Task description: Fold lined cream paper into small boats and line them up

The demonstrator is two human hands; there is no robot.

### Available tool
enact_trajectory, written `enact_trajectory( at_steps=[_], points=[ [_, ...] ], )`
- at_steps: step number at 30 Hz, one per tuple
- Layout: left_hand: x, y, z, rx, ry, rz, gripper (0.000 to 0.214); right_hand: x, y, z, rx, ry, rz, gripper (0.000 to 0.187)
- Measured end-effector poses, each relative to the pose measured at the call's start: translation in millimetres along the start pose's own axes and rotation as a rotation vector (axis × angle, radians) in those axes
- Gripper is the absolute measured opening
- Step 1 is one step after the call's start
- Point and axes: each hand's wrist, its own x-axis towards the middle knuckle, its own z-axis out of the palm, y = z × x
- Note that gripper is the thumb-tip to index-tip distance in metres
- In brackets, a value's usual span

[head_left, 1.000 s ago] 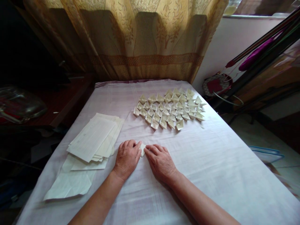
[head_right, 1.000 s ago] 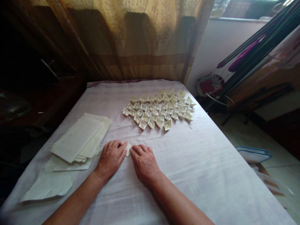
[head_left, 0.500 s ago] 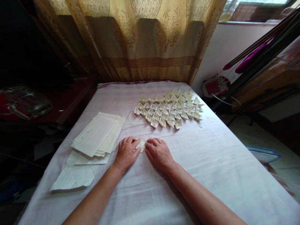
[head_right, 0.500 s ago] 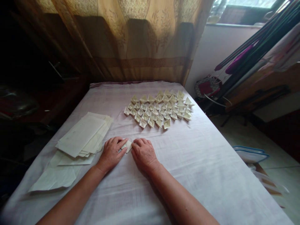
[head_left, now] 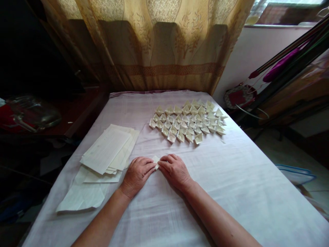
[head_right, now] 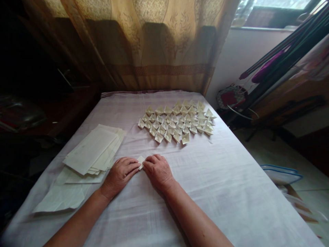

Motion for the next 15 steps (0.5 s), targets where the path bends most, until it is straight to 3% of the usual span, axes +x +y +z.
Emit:
enact_trajectory(
  at_steps=[5, 15],
  points=[
    [2.7, 2.4, 2.7, 0.054, 0.000, -0.048, 0.013, -1.0, 0.6, -0.3, 0.043, -0.007, 0.024, 0.013],
    [7.5, 3.0, 4.4, 0.096, 0.051, -0.146, 0.012, 2.8, 5.1, -0.4, 0.084, -0.013, 0.201, 0.010]
  ],
)
